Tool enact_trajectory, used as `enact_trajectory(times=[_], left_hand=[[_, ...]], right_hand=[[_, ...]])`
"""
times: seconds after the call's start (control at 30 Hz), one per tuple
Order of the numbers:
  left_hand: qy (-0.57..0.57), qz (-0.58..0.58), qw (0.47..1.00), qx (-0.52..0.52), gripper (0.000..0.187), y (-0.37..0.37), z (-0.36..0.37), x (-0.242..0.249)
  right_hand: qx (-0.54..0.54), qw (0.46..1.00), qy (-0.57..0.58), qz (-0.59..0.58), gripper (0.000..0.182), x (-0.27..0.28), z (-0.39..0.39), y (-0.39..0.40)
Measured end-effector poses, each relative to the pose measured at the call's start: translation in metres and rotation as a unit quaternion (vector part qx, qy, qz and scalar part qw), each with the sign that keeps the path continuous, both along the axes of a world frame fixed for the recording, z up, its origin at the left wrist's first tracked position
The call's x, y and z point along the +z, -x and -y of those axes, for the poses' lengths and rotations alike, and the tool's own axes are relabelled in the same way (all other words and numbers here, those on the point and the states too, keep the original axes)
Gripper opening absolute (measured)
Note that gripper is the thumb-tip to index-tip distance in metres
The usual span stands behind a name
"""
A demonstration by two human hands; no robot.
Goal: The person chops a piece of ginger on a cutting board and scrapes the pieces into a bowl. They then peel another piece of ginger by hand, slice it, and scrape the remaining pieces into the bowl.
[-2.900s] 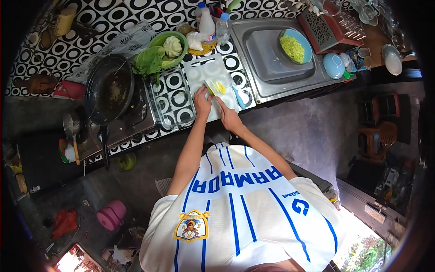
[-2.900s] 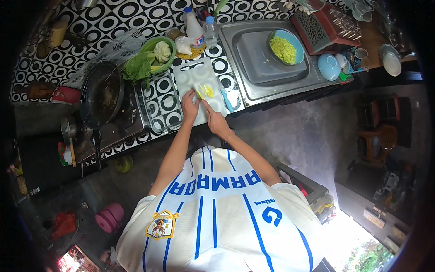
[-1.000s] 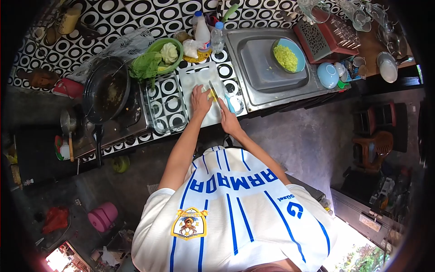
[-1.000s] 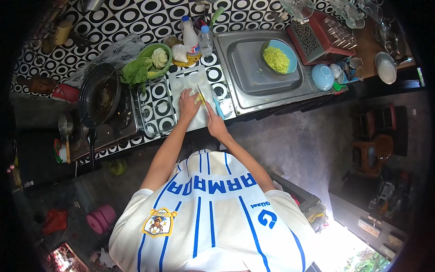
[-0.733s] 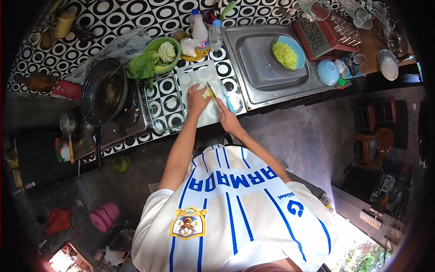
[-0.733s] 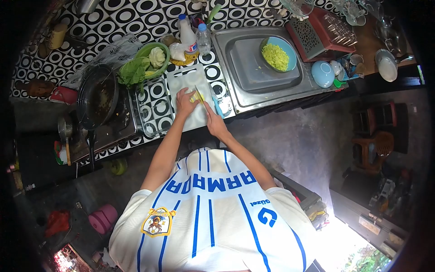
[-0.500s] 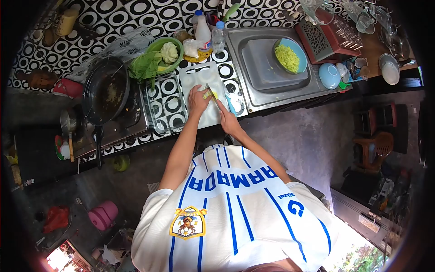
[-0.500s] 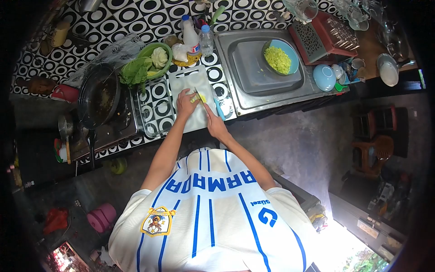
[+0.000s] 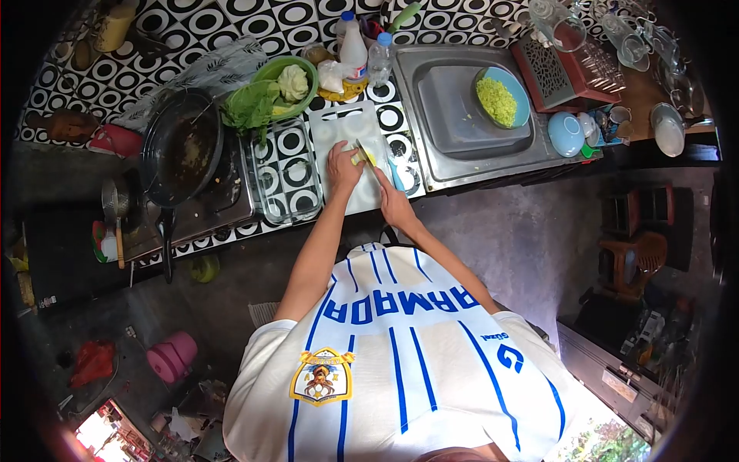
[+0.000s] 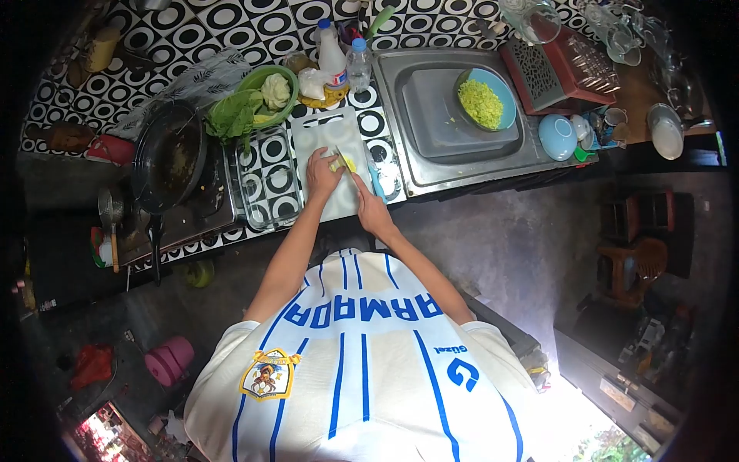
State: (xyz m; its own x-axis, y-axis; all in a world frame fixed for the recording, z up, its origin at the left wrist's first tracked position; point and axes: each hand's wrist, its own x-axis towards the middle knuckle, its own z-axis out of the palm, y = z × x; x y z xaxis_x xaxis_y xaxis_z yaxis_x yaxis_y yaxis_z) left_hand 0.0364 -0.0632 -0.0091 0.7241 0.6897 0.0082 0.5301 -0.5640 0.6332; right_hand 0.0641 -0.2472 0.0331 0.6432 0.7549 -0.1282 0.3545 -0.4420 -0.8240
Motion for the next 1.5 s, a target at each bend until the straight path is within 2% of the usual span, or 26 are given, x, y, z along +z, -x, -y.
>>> enact_trajectory(times=[0.13, 0.3, 0.5, 0.67, 0.73, 0.83, 1.03, 1.13, 1.2, 1.33, 1.43, 1.5], left_hand=[[0.009, -0.011, 1.000, 0.003, 0.039, -0.002, -0.003, 0.004], [-0.006, -0.021, 1.000, 0.000, 0.038, -0.007, -0.005, 0.002], [0.006, -0.014, 1.000, 0.011, 0.026, -0.006, -0.008, -0.003], [0.026, 0.010, 0.999, 0.021, 0.023, -0.003, -0.010, -0.007], [0.067, 0.031, 0.997, 0.037, 0.025, -0.007, -0.019, -0.010], [0.113, 0.067, 0.990, 0.053, 0.038, -0.009, -0.031, -0.009], [0.201, -0.094, 0.972, 0.078, 0.054, -0.021, -0.045, 0.022], [0.196, -0.126, 0.969, 0.087, 0.052, -0.034, -0.058, 0.016], [0.210, -0.143, 0.964, 0.077, 0.050, -0.041, -0.059, 0.016], [0.204, -0.182, 0.961, 0.034, 0.046, -0.062, -0.061, 0.017], [0.189, -0.163, 0.968, 0.036, 0.045, -0.064, -0.057, 0.013], [0.235, -0.115, 0.965, 0.030, 0.043, -0.056, -0.064, 0.008]], right_hand=[[-0.001, 1.000, -0.006, 0.028, 0.052, -0.002, -0.003, -0.005], [0.002, 1.000, 0.023, -0.007, 0.054, 0.006, -0.017, -0.019], [0.019, 0.999, 0.018, 0.041, 0.056, -0.004, -0.024, -0.008], [0.030, 0.999, -0.003, 0.026, 0.057, -0.009, -0.023, -0.009], [0.029, 0.999, -0.009, 0.018, 0.057, -0.010, -0.026, -0.015], [0.025, 0.999, -0.019, 0.012, 0.057, -0.010, -0.026, -0.016], [0.007, 1.000, -0.010, -0.026, 0.053, -0.011, -0.023, -0.024], [0.004, 0.998, -0.012, -0.058, 0.052, -0.010, -0.021, -0.024], [0.011, 0.998, -0.064, -0.028, 0.051, -0.005, -0.021, -0.023], [-0.009, 0.996, 0.043, -0.079, 0.054, 0.005, -0.020, -0.034], [-0.019, 1.000, -0.009, -0.018, 0.056, -0.010, -0.021, -0.033], [-0.007, 1.000, -0.011, -0.001, 0.058, -0.005, -0.022, -0.027]])
